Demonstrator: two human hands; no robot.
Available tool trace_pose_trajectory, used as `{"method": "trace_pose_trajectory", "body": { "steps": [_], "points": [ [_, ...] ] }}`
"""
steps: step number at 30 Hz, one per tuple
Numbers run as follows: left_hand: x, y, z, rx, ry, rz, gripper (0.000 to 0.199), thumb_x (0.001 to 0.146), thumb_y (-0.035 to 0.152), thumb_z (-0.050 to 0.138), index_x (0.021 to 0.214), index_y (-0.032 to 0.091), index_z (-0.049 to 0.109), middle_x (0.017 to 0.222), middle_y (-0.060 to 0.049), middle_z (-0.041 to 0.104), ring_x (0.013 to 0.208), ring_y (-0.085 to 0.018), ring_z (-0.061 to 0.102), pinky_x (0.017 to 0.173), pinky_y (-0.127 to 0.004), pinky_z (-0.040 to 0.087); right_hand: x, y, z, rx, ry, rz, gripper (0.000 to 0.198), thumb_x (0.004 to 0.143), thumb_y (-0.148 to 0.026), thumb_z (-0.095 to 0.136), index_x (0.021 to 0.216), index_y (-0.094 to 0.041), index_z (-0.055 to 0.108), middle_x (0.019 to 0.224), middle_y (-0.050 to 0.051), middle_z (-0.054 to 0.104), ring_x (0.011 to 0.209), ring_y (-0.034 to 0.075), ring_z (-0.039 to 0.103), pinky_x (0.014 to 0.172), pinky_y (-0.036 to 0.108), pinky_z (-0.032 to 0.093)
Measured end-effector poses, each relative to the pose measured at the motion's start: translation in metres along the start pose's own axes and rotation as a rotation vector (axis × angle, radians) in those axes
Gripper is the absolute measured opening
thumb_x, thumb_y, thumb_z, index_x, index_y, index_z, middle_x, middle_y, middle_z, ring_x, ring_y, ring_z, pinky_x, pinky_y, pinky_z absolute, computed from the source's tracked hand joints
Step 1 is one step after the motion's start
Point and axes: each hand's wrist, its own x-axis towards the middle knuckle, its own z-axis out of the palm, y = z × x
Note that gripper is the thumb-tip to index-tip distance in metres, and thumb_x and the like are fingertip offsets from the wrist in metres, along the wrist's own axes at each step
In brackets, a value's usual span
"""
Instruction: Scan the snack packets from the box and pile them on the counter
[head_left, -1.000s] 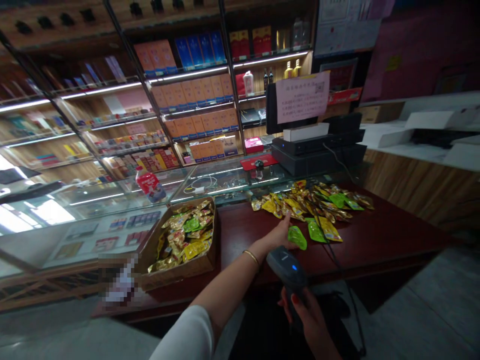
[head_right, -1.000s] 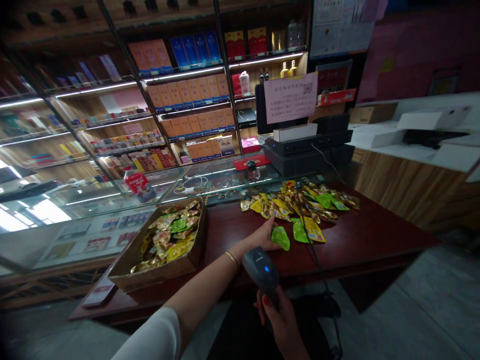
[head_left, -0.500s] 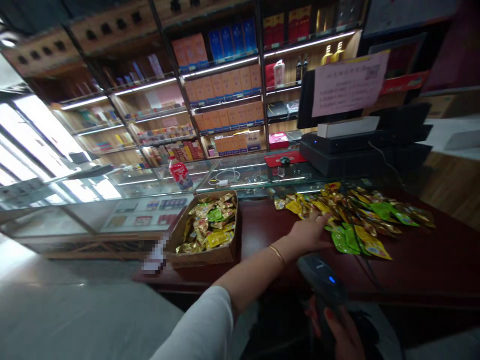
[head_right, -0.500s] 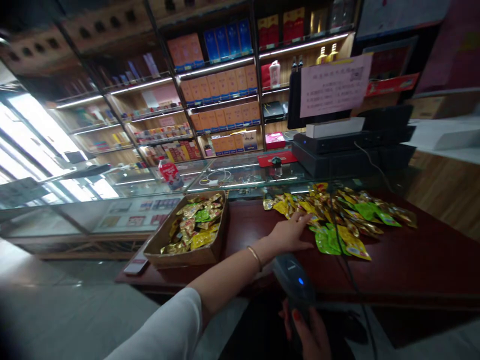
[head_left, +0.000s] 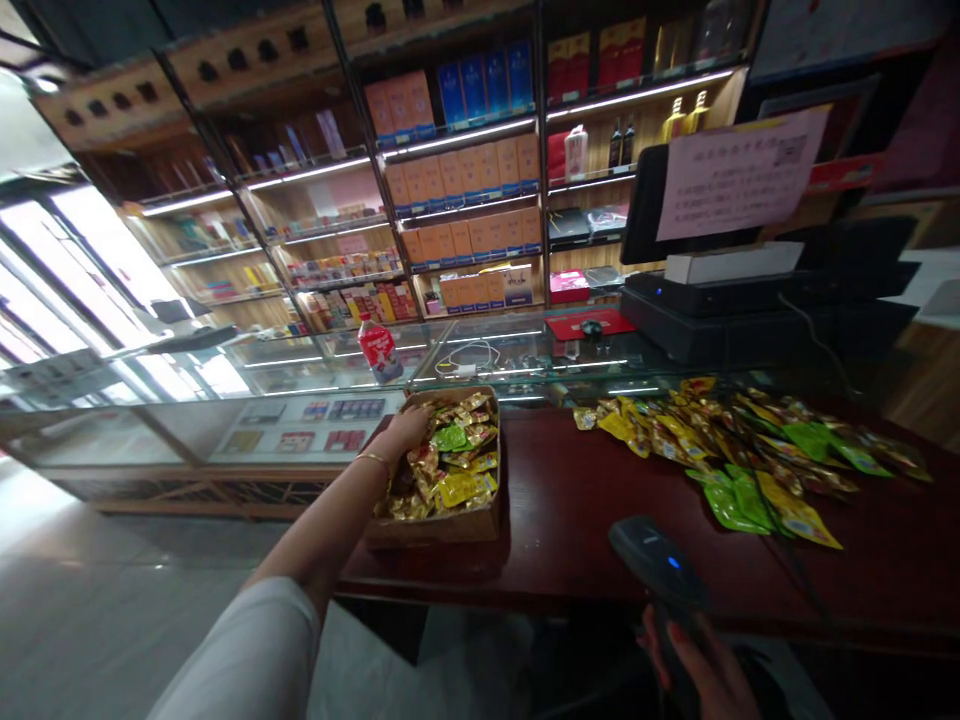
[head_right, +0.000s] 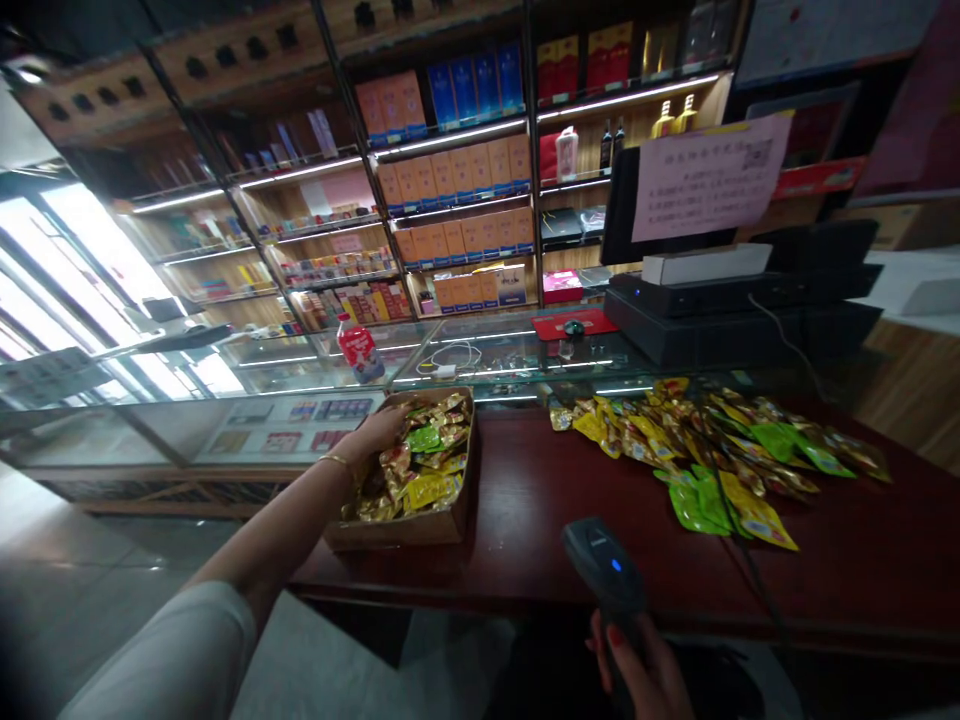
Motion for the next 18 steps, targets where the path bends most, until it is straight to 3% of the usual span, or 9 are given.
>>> {"method": "trace_pose_trajectory", "body": {
  "steps": [3, 6, 9, 12, 13, 15, 18],
  "points": [
    [0.001, -0.011, 0.002, 0.025, -0.013, 0.02, 0.058, 0.076, 0.023, 0.069, 0.133, 0.02, 0.061, 0.125, -0.018, 0.069, 0.123, -0.033, 0.06, 0.105, -0.045, 0.042, -0.002, -0.003, 0.008, -0.029, 0.003, -0.027, 0.049, 0.07, -0.074, 0.075, 0.077, -0.025, 0.075, 0.062, 0.005, 0.072, 0.062, 0.025, 0.07, 0.063, 0.036, 0.061],
    [-0.001, -0.015, -0.012, 0.066, 0.016, 0.029, 0.04, 0.078, 0.018, 0.065, 0.118, 0.018, 0.07, 0.118, -0.019, 0.071, 0.123, -0.038, 0.057, 0.105, -0.052, 0.039, -0.003, -0.003, 0.009, -0.078, -0.008, -0.053, 0.053, 0.072, -0.075, 0.073, 0.083, -0.023, 0.076, 0.067, 0.005, 0.074, 0.067, 0.024, 0.071, 0.066, 0.032, 0.059],
    [-0.016, 0.001, -0.035, -0.003, 0.18, 0.043, 0.025, 0.084, 0.021, 0.061, 0.105, 0.015, 0.072, 0.113, -0.02, 0.07, 0.123, -0.039, 0.055, 0.106, -0.053, 0.038, -0.003, -0.005, 0.006, -0.119, -0.016, -0.106, 0.054, 0.076, -0.076, 0.068, 0.078, -0.022, 0.075, 0.064, 0.004, 0.072, 0.059, 0.02, 0.066, 0.063, 0.029, 0.056],
    [-0.046, 0.053, -0.041, -0.477, 0.437, 0.166, 0.029, 0.086, 0.027, 0.065, 0.113, 0.016, 0.069, 0.112, -0.013, 0.07, 0.111, -0.03, 0.062, 0.101, -0.044, 0.047, -0.003, -0.006, 0.005, -0.107, -0.025, -0.148, 0.051, 0.078, -0.073, 0.067, 0.077, -0.023, 0.074, 0.062, 0.002, 0.069, 0.055, 0.017, 0.062, 0.063, 0.03, 0.056],
    [-0.057, 0.077, -0.037, -0.692, 0.448, 0.225, 0.032, 0.087, 0.028, 0.066, 0.117, 0.018, 0.067, 0.112, -0.01, 0.071, 0.104, -0.026, 0.065, 0.097, -0.04, 0.05, -0.004, -0.006, 0.004, -0.096, -0.022, -0.154, 0.05, 0.079, -0.072, 0.067, 0.078, -0.023, 0.074, 0.062, 0.002, 0.068, 0.055, 0.017, 0.062, 0.063, 0.03, 0.056],
    [-0.08, 0.131, -0.017, -1.072, 0.34, 0.281, 0.038, 0.089, 0.031, 0.066, 0.125, 0.019, 0.061, 0.108, -0.008, 0.072, 0.095, -0.022, 0.069, 0.092, -0.038, 0.054, -0.007, -0.006, 0.004, -0.064, -0.009, -0.153, 0.048, 0.08, -0.07, 0.068, 0.08, -0.023, 0.074, 0.063, 0.001, 0.068, 0.057, 0.017, 0.062, 0.061, 0.029, 0.054],
    [-0.106, 0.203, 0.031, -1.367, 0.307, 0.211, 0.073, 0.085, 0.025, 0.071, 0.151, 0.022, 0.038, 0.127, -0.011, 0.068, 0.108, -0.023, 0.068, 0.099, -0.038, 0.052, -0.011, -0.004, 0.003, -0.024, -0.008, -0.141, 0.045, 0.082, -0.068, 0.069, 0.082, -0.023, 0.073, 0.066, 0.001, 0.068, 0.057, 0.016, 0.06, 0.058, 0.028, 0.051]
  ]
}}
